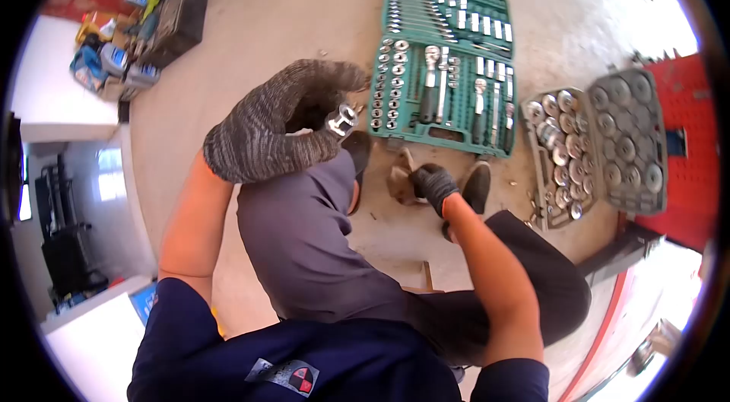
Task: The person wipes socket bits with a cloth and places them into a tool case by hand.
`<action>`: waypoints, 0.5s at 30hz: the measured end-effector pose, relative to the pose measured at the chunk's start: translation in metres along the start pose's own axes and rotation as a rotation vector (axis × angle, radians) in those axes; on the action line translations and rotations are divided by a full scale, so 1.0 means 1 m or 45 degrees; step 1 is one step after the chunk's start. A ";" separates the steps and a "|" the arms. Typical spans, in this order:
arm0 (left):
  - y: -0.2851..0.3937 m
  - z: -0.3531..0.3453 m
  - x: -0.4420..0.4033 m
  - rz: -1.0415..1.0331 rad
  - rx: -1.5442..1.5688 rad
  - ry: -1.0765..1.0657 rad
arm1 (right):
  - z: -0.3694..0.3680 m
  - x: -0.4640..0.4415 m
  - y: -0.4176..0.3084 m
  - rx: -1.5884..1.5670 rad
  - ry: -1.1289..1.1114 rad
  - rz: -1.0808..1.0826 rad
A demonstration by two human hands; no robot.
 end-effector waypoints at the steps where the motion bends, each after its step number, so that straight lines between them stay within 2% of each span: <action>1: 0.013 -0.010 0.002 -0.038 -0.005 -0.043 | 0.013 0.013 -0.015 -0.134 -0.068 0.325; 2: 0.024 -0.019 0.003 -0.063 -0.050 -0.100 | 0.014 0.060 -0.055 -0.615 -0.053 0.266; 5: 0.054 -0.054 0.005 -0.127 -0.101 -0.172 | 0.043 0.146 -0.121 -0.624 -0.192 0.573; 7: 0.074 -0.071 0.007 -0.396 -0.392 -0.151 | 0.056 0.213 -0.155 -0.746 -0.310 0.685; 9: 0.090 -0.089 0.003 -0.542 -0.404 -0.168 | 0.062 0.282 -0.184 -0.807 -0.407 0.834; 11: 0.101 -0.103 0.002 -0.673 -0.480 -0.149 | 0.054 0.347 -0.198 -0.932 -0.283 1.000; 12: 0.095 -0.111 0.001 -0.366 -0.219 -0.175 | 0.057 0.352 -0.194 -0.849 -0.410 0.985; 13: 0.096 -0.121 -0.005 -0.384 -0.221 -0.196 | 0.056 0.357 -0.195 -0.556 -0.148 1.455; 15: 0.101 -0.145 -0.017 -0.534 -0.602 -0.081 | 0.050 0.362 -0.200 0.057 0.501 1.584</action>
Point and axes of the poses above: each hand's wrist, its own x-axis away from the middle knuckle, its own z-axis out of the back of the hand, y = z × x, the point moved 4 cm from there along -x, towards the middle knuckle, and after that the axes turned 5 degrees about x, right-handed, at the moved point
